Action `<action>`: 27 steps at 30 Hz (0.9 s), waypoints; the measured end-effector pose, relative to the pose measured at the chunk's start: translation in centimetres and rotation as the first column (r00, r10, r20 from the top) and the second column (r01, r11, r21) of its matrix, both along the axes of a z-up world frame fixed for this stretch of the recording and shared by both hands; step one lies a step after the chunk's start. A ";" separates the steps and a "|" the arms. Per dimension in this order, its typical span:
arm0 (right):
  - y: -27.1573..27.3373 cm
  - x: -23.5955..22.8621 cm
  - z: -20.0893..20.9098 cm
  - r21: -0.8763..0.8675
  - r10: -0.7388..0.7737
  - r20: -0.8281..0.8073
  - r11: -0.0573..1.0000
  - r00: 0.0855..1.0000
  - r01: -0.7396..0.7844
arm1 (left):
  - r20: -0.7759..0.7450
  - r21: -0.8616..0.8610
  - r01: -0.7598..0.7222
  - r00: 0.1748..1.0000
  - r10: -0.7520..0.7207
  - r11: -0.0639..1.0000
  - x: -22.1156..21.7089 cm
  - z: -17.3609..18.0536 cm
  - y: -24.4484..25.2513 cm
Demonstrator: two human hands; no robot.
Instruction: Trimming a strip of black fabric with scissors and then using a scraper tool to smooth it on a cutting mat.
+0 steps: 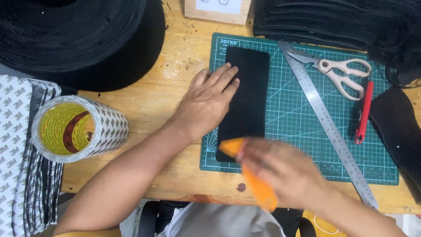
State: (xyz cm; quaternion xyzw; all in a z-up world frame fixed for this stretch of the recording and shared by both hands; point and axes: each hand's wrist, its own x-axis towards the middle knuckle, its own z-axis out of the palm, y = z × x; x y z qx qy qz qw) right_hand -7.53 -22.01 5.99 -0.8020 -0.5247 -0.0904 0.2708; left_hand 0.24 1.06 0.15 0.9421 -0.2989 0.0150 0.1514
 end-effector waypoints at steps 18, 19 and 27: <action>-5.3 8.6 -2.3 -0.071 -0.501 -0.100 0.865 0.859 0.496 | 0.066 0.032 0.007 0.998 -0.009 0.999 -0.2 0.2 0.1; -5.2 9.0 -1.8 -0.072 -0.504 -0.101 0.864 0.858 0.499 | 0.065 0.032 0.010 0.998 -0.012 0.999 -0.2 0.3 0.1; -3.4 8.5 -0.3 -0.020 -0.647 -0.496 0.675 0.579 0.738 | 0.062 -0.057 0.025 0.998 -0.021 0.998 -0.1 -0.1 0.0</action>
